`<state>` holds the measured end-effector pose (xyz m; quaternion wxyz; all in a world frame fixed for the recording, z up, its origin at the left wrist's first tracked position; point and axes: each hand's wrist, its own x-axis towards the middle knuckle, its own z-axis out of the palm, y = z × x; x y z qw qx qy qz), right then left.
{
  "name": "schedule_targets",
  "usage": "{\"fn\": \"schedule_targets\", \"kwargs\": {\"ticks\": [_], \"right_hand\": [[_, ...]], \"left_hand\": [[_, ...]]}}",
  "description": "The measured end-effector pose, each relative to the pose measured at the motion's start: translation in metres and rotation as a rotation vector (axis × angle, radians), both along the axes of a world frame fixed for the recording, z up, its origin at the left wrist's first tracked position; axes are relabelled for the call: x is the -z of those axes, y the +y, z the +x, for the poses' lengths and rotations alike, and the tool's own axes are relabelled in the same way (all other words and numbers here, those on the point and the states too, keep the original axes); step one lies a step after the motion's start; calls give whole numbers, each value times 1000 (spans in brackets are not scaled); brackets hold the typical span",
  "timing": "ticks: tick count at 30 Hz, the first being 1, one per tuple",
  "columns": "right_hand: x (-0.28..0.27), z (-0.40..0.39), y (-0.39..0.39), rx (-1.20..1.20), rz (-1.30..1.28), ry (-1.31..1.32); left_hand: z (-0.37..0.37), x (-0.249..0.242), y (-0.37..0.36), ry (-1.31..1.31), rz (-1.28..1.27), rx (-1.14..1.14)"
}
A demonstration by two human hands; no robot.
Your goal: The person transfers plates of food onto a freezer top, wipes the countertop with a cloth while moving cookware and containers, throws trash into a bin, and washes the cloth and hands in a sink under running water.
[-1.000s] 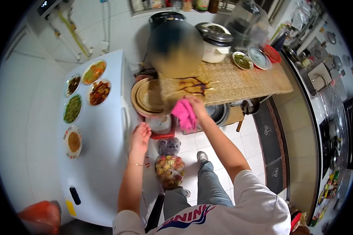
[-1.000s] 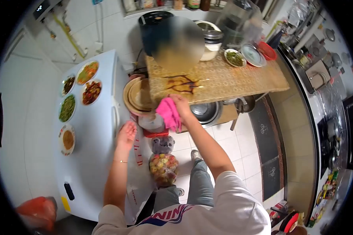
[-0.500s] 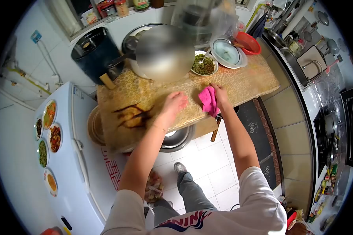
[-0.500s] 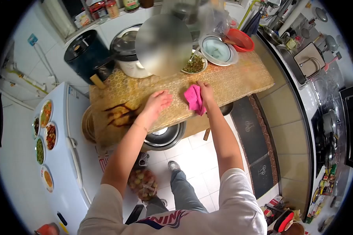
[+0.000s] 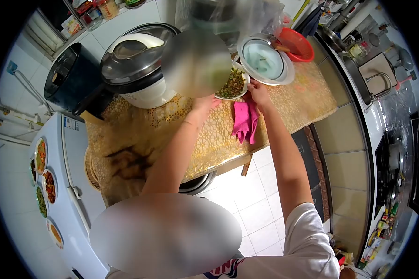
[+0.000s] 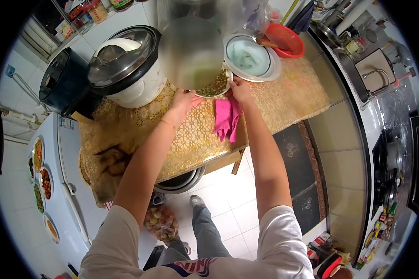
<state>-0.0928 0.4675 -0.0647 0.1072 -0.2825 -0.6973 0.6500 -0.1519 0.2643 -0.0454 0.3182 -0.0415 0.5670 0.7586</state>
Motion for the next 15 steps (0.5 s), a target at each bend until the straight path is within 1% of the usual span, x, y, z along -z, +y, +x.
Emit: {"fn": "schedule_targets", "kwargs": {"ticks": [1,2,4,6,8,10,12,14,15], "right_hand": [[11,-7,6,-15,141,25],[15,-7,5,-16,139,21],[4,-7,-7,-48,132,-31],[-16,3,-28,-54,137,0],[-28,7,-40,-60,142,31],[-35,7,-47,-13,-50,109],[-42,13,-51,-51,-64,74],[-42,22,-52,-88,-72,39],[-41,26,-55,-110,-31,41]], "left_hand": [[2,-4,-1,-3,-2,-1],[4,-9,-3,22,-10,-7],[5,-10,-9,52,-16,-22],[8,-6,-17,78,-46,-73],[15,-15,-28,76,-63,-90],[21,-21,-39,73,-80,-107],[25,-26,-49,57,-17,-73],[36,-31,-54,50,-25,-83],[43,-34,-58,43,-33,-95]]}}
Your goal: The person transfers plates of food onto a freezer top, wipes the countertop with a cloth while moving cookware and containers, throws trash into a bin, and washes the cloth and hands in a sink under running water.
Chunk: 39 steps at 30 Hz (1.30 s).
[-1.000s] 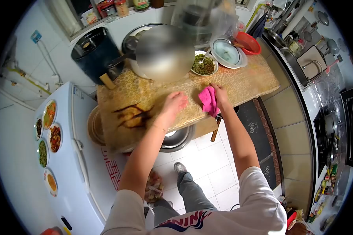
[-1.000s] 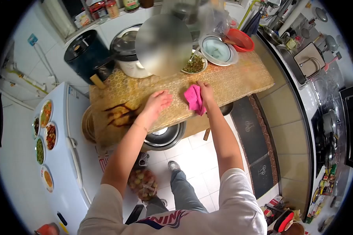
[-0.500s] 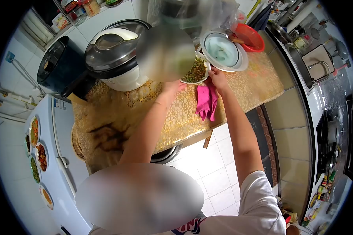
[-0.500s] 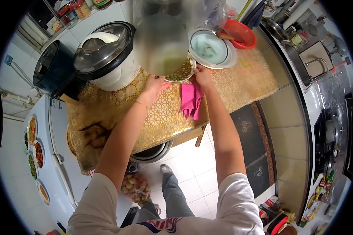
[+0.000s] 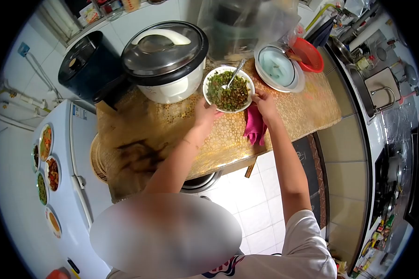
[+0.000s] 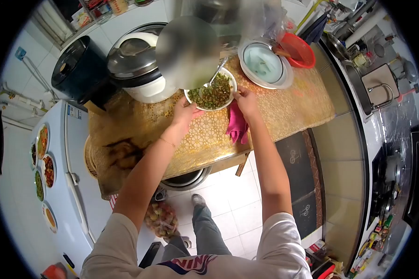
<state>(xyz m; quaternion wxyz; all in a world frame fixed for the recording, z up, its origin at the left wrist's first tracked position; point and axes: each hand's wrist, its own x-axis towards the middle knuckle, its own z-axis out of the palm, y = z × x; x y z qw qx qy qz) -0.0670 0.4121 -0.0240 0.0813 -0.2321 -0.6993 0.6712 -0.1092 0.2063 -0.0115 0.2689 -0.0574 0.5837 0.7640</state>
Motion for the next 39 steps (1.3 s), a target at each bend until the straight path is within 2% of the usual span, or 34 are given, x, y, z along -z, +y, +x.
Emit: {"fn": "schedule_targets", "kwargs": {"ticks": [5,11,15,21,23,27,32,33,35,39], "right_hand": [[-15,40,-31,-20,75,50],[-36,92,-69,-30,141,122],[-56,122,-143,-56,42,214],[-84,154,-270,-214,-124,157],[-89,158,-294,-256,-148,158],[-96,171,-412,-416,-239,181],[-75,187,-532,-518,-328,138],[-70,188,-549,-591,-313,139],[-70,188,-581,-570,-394,128],[-45,180,-670,-649,-373,138]], "left_hand": [[35,-17,-43,-74,41,18],[74,-24,-88,-114,233,70],[112,-44,-165,-50,212,60],[172,-65,-302,83,217,-14],[185,-70,-328,89,196,-41],[240,-82,-445,134,141,-201],[288,-82,-555,116,-9,-387],[295,-81,-573,110,-12,-404],[299,-79,-597,125,34,-463],[307,-45,-677,109,101,-561]]}}
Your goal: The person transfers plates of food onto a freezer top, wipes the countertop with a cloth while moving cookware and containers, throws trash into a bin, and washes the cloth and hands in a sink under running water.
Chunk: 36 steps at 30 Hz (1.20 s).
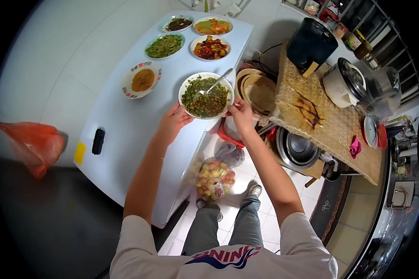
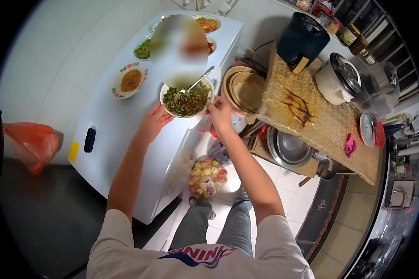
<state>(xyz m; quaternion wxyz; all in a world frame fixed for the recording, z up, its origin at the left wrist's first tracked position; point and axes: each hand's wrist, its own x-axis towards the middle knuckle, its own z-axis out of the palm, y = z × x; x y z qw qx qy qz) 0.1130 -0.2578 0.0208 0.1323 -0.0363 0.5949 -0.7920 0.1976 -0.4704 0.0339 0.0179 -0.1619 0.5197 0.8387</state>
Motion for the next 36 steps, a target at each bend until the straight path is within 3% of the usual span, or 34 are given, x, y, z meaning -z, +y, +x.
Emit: {"fn": "schedule_targets", "kwargs": {"ticks": [5,14,16,20,22,25,28,30,32,36], "right_hand": [[11,-26,-46,9,208,-28],[19,-61,-71,27,455,57],[17,-64,-67,3,509,102],[13,-71,-75,-144,647,109],[10,-85,-56,-129,641,159],[17,-68,-32,-35,315,86],[17,-45,20,11,164,49],[9,-26,78,65,33,-120],[26,-9,117,199,51,-165],[38,2,265,462,48,-220]], "left_hand": [[-21,27,-34,-14,-35,-87],[-59,32,-49,-1,-155,-143],[-65,25,-39,-119,-187,-210],[-66,36,-54,-39,-147,-288],[-84,42,-46,4,-58,-333],[-70,48,-26,-113,-36,-437],[-58,27,12,-181,146,-263],[-64,18,48,-157,150,-188],[-66,7,67,-130,152,-130],[-101,-21,184,-99,68,124]]}}
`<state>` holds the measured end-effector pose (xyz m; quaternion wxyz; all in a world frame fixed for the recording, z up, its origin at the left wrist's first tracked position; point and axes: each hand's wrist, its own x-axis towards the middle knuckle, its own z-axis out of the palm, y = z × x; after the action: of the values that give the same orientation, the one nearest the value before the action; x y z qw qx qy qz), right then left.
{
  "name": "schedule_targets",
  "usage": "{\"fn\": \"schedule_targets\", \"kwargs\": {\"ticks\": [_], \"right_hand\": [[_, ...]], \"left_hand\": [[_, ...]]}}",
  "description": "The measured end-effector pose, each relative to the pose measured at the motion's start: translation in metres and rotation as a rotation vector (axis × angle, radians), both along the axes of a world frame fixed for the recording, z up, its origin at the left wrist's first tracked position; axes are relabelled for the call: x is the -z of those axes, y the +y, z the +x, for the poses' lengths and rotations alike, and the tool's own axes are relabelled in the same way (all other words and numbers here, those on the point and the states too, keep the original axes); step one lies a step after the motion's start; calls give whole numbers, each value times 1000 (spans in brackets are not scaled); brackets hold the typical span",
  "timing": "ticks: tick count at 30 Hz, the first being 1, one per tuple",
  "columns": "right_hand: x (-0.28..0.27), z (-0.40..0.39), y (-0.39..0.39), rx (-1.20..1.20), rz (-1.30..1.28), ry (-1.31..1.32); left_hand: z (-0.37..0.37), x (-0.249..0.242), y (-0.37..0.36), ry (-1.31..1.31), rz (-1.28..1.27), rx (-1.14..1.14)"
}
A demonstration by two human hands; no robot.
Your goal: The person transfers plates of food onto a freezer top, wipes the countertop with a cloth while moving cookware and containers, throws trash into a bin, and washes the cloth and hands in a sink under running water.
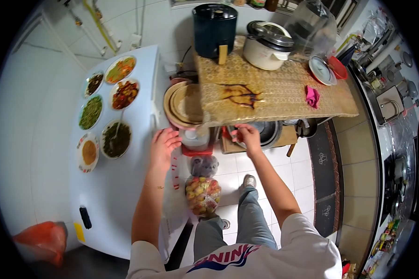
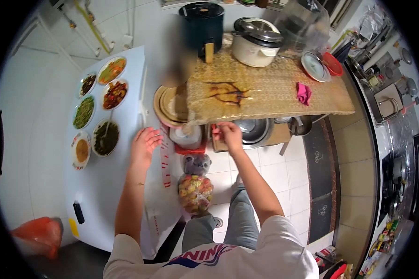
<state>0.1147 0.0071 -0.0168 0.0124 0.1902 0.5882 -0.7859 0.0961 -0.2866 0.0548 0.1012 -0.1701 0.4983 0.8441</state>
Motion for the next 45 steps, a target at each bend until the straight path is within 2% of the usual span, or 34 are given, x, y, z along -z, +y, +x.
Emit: {"fn": "schedule_targets", "kwargs": {"ticks": [4,6,8,10,11,12,14,15,16,17,18,19,20,22,24,26,27,30,32,34,36,38,41,43,44,45], "right_hand": [[7,-15,134,246,178,54],[8,-35,206,368,301,120],[35,-55,253,552,552,270],[39,-76,330,640,885,133],[0,-81,338,691,1319,-20],[3,-91,353,687,1319,-25],[7,-107,369,652,1386,-457],[4,-108,366,561,1344,-548],[13,-107,374,557,1344,-552],[28,-109,386,461,1240,-484],[23,-111,384,367,1134,-416],[20,-111,382,380,1026,-371],[18,-116,377,376,1022,-372],[6,-127,365,282,510,-21],[-8,-145,357,213,508,-45],[-10,-162,352,115,1051,36],[-5,-164,348,147,1396,86],[15,-172,326,82,1514,242],[41,-177,315,8,1543,207],[49,-184,309,81,1758,208],[48,-189,317,38,1668,203],[48,-184,316,160,992,277],[14,-154,251,203,942,308],[9,-141,187,32,993,349],[25,-140,160,-94,997,399],[35,-141,129,-268,1195,289]], "left_hand": [[-32,14,100,37,-163,250],[-52,45,155,250,-354,403],[-56,60,170,357,-499,474],[-82,79,222,374,-647,558],[-93,80,248,407,-724,574],[-99,79,267,439,-800,590],[-106,79,284,503,-826,577],[-108,81,287,559,-915,597],[-109,83,290,614,-1003,617],[-111,84,291,570,-975,645],[-111,84,294,566,-979,646],[-111,85,296,547,-961,637],[-111,85,296,527,-943,627],[-111,80,292,473,-936,616],[-115,77,285,416,-965,545],[-115,75,281,451,-994,527],[-114,76,280,453,-1006,517],[-115,84,279,492,-1043,487],[-116,82,277,531,-1068,467],[-120,68,273,402,-1022,478],[-131,72,262,432,-1006,455],[-136,75,246,456,-994,421],[-136,74,226,476,-914,356],[-145,67,212,393,-940,347],[-149,67,205,352,-953,342],[-152,74,197,353,-958,318]]}}
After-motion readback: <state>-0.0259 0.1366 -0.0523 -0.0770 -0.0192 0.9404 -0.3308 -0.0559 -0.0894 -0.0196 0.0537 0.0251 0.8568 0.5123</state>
